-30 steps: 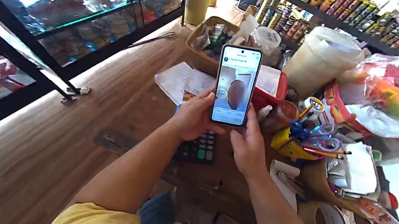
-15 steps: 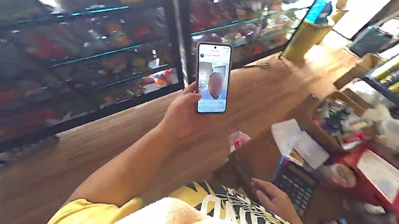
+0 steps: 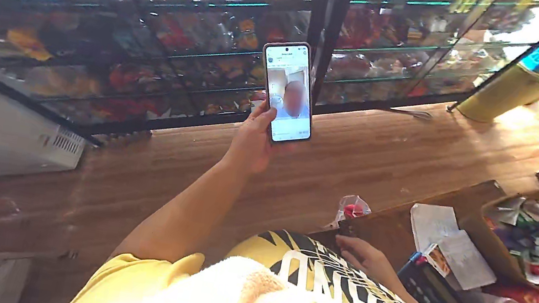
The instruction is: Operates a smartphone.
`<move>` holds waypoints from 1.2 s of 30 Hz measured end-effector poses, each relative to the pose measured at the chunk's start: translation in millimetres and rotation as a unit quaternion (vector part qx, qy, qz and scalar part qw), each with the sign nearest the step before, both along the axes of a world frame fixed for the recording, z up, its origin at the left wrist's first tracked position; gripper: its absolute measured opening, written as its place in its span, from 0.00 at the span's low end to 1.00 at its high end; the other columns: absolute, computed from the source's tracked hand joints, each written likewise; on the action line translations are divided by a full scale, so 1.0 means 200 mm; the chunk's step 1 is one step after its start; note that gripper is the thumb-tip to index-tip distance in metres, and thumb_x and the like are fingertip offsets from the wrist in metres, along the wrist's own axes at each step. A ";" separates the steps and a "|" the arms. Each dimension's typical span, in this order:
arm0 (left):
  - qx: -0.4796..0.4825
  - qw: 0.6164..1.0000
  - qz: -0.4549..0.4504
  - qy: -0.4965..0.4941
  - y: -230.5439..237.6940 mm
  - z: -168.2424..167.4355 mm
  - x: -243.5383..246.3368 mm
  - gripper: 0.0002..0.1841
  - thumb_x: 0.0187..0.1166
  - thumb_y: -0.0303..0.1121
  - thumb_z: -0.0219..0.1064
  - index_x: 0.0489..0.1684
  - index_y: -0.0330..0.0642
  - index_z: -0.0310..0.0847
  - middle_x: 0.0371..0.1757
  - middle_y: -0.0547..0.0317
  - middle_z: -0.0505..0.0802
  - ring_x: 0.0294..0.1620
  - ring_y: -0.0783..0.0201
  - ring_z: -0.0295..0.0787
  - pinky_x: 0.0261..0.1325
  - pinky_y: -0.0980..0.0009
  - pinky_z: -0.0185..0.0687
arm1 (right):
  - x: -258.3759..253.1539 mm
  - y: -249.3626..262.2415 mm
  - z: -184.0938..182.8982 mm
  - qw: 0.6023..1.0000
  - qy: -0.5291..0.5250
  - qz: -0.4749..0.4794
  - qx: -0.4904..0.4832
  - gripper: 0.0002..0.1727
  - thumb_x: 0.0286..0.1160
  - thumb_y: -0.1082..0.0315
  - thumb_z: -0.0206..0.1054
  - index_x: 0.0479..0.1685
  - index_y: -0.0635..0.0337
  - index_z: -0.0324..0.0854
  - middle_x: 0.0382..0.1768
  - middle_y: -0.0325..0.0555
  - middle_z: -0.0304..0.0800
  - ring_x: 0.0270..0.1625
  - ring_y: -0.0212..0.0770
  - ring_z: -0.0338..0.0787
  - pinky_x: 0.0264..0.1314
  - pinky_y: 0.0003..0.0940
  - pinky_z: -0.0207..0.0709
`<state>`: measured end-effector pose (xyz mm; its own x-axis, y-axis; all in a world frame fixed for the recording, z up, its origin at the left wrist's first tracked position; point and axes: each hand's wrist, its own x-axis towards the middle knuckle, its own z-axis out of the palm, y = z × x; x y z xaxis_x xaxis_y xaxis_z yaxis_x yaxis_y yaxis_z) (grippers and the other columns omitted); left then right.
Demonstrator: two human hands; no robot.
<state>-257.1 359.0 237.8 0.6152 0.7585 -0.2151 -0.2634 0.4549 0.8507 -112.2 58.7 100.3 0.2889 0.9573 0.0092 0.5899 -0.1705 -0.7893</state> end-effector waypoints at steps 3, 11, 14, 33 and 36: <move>-0.007 1.000 0.023 0.003 -0.03 0.02 -0.04 0.23 0.96 0.46 0.40 0.86 0.57 0.57 0.60 0.49 0.91 0.48 0.53 0.95 0.39 0.59 0.93 | 0.04 -0.03 -0.01 0.999 0.026 0.015 -0.030 0.19 0.83 0.72 0.61 0.67 0.71 0.85 0.59 0.62 0.93 0.61 0.52 0.93 0.71 0.44 0.81; -0.004 0.996 0.074 -0.045 0.06 0.05 -0.12 0.30 0.79 0.18 0.41 0.81 0.55 0.62 0.60 0.50 0.90 0.45 0.55 0.96 0.36 0.59 0.93 | 0.05 0.13 0.01 0.988 0.087 -0.009 -0.124 0.19 0.85 0.70 0.61 0.71 0.67 0.83 0.64 0.58 0.91 0.68 0.46 0.90 0.77 0.40 0.76; 0.000 0.995 0.084 -0.059 0.23 0.07 -0.22 0.29 0.80 0.18 0.40 0.79 0.52 0.63 0.61 0.48 0.90 0.49 0.52 0.95 0.38 0.56 0.94 | 0.03 0.36 0.02 0.982 0.096 0.017 -0.161 0.19 0.86 0.70 0.62 0.72 0.66 0.82 0.64 0.58 0.91 0.67 0.44 0.90 0.77 0.39 0.76; 0.025 0.986 0.162 -0.037 1.37 0.24 -0.84 0.25 0.90 0.26 0.39 0.85 0.57 0.58 0.62 0.47 0.89 0.50 0.51 0.95 0.38 0.56 0.93 | -0.68 2.63 0.77 0.961 0.199 0.130 0.139 0.26 0.86 0.67 0.61 0.82 0.60 0.71 0.61 0.45 0.90 0.56 0.29 0.91 0.62 0.29 0.85; 0.028 0.982 0.182 -0.048 1.48 0.24 -0.87 0.25 0.90 0.27 0.38 0.83 0.57 0.61 0.63 0.48 0.89 0.51 0.51 0.94 0.40 0.56 0.93 | -0.73 2.81 0.79 0.962 0.196 0.139 0.128 0.24 0.84 0.72 0.65 0.79 0.61 0.73 0.57 0.47 0.91 0.51 0.29 0.91 0.57 0.27 0.85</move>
